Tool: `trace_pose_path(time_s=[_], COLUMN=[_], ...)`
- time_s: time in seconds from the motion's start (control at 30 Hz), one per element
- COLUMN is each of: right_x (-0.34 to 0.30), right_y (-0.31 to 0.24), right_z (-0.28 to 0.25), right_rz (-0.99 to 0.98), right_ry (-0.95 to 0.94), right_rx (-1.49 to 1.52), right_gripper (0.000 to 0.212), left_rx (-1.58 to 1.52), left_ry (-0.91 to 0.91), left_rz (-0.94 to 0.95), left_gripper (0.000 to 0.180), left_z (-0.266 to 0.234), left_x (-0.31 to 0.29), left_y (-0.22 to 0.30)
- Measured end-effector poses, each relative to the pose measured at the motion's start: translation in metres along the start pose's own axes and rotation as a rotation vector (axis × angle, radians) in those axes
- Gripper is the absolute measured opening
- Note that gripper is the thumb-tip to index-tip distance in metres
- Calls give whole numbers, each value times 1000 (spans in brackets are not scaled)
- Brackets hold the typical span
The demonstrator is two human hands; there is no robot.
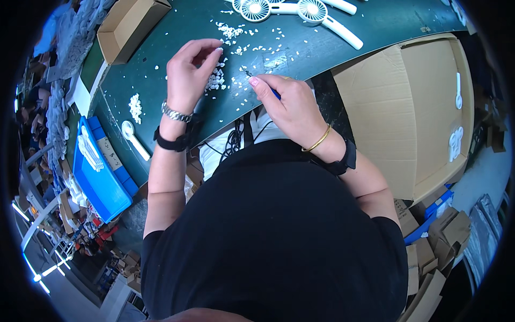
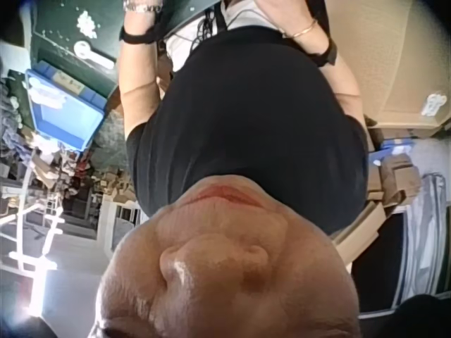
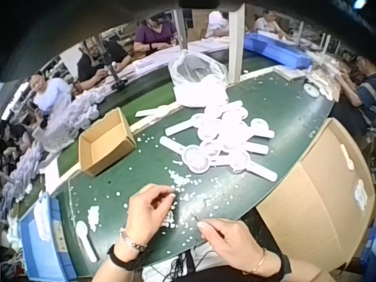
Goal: Assembling small handheld fans by placing circular motor components into white plastic housings.
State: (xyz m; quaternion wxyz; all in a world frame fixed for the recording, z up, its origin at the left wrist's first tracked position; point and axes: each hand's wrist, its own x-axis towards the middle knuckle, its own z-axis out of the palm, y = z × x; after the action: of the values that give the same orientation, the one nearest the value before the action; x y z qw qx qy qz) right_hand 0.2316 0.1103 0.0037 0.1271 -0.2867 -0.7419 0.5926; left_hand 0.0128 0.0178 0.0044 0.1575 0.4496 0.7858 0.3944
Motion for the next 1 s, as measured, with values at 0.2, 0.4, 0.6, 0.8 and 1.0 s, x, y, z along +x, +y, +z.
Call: trace_pose_path(time_s=[0.2, 0.4, 0.6, 0.8, 1.0], right_x=[0, -1, -3, -4, -4], right_y=[3, -2, -9, -9, -9], right_z=[2, 2, 1, 1, 1], right_rz=[-67, -105, -128, -111, -97], right_ry=[34, 34, 34, 25, 11], right_rx=[31, -25, -100, -103, -114], right_gripper=[37, 36, 35, 34, 32], left_rx=[-657, -686, -669, -648, -609], left_ry=[-80, -85, -82, -90, -119], left_rz=[-247, -308, -286, -272, -275], left_gripper=[21, 17, 18, 17, 18], left_z=[-3, 1, 3, 3, 3], left_x=[-23, -37, -42, -44, -44], left_y=[24, 34, 33, 31, 28])
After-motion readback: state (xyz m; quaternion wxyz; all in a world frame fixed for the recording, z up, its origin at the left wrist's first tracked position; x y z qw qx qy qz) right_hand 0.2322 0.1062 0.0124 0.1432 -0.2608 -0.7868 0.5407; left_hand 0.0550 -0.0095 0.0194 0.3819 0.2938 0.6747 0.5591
